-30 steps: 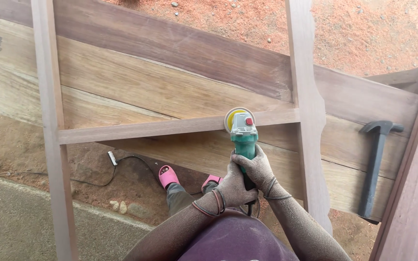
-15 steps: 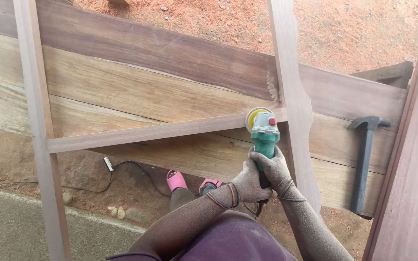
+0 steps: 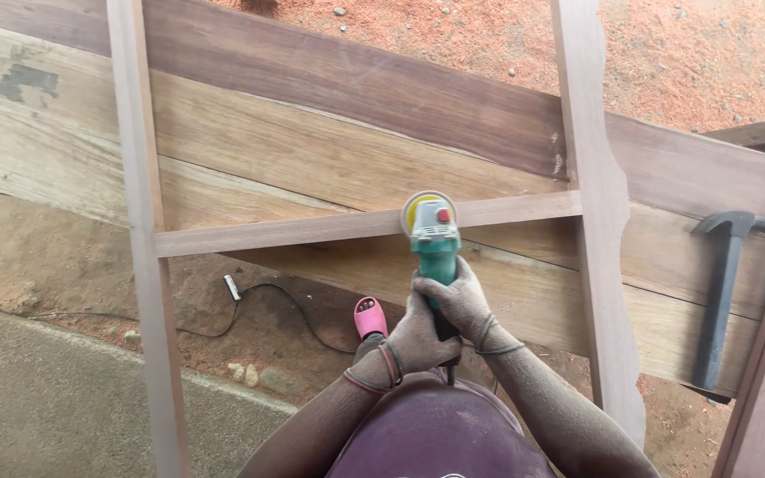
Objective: Sand the surface and edges of a wooden chair frame using an angle grinder with a sanding disc.
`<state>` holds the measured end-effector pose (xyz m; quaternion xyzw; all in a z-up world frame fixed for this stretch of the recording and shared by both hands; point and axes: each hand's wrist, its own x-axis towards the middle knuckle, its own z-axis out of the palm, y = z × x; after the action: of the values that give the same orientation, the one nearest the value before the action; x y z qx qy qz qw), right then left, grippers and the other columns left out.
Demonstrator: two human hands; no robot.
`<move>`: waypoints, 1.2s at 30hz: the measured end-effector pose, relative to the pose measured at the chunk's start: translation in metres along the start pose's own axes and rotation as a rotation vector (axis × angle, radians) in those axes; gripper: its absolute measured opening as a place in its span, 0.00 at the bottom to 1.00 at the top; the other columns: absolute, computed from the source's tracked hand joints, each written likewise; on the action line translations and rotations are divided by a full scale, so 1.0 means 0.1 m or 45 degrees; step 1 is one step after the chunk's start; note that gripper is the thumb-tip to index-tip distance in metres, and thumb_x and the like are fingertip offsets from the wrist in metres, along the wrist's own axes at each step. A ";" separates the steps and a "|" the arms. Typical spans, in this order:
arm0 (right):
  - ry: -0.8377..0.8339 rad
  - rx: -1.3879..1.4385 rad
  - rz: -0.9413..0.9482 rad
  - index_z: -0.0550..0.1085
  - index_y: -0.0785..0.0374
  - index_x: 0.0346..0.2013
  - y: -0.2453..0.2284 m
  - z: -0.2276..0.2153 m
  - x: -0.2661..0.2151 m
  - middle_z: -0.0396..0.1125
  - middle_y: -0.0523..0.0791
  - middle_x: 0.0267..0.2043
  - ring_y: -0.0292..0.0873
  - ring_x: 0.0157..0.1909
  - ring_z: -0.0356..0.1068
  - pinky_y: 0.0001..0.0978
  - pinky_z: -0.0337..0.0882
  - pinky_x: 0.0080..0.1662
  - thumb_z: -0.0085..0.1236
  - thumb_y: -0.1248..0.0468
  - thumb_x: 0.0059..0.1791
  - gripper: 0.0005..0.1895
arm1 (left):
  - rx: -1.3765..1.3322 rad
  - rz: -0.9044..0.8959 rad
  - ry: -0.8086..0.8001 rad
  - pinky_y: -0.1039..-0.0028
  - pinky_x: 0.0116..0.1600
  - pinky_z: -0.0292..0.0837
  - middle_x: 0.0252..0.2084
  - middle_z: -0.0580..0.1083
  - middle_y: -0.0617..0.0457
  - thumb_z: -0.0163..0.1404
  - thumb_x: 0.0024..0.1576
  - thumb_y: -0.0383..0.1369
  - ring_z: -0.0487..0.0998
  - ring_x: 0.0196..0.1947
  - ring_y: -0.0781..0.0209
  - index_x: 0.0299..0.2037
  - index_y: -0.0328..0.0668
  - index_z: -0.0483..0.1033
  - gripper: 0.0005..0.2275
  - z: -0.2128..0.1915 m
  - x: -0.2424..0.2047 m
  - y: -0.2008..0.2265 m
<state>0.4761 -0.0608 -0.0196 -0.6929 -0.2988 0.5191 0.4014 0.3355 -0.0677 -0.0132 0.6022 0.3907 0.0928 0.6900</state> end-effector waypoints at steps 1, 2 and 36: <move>-0.001 -0.001 0.000 0.71 0.65 0.50 -0.02 0.17 0.00 0.74 0.47 0.44 0.40 0.44 0.74 0.34 0.76 0.48 0.71 0.59 0.40 0.28 | -0.001 0.000 0.001 0.66 0.60 0.76 0.57 0.68 0.32 0.59 0.47 0.35 0.77 0.57 0.49 0.65 0.18 0.25 0.51 -0.11 -0.11 -0.02; -0.046 -0.044 -0.002 0.71 0.64 0.50 -0.04 0.33 0.00 0.74 0.47 0.44 0.40 0.44 0.74 0.34 0.76 0.48 0.72 0.58 0.39 0.29 | -0.003 0.092 0.110 0.64 0.61 0.77 0.58 0.66 0.32 0.60 0.46 0.33 0.76 0.58 0.49 0.67 0.23 0.28 0.50 -0.22 -0.21 -0.04; -0.056 -0.160 0.133 0.71 0.64 0.49 -0.06 0.03 -0.15 0.74 0.48 0.43 0.40 0.45 0.75 0.36 0.75 0.49 0.72 0.56 0.38 0.30 | 0.054 -0.020 0.012 0.65 0.66 0.69 0.60 0.64 0.35 0.57 0.47 0.31 0.72 0.62 0.50 0.65 0.20 0.24 0.49 0.12 -0.10 -0.04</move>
<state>0.4689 -0.0694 -0.0082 -0.7198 -0.3030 0.5345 0.3229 0.3355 -0.0837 -0.0127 0.6131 0.4005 0.0819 0.6761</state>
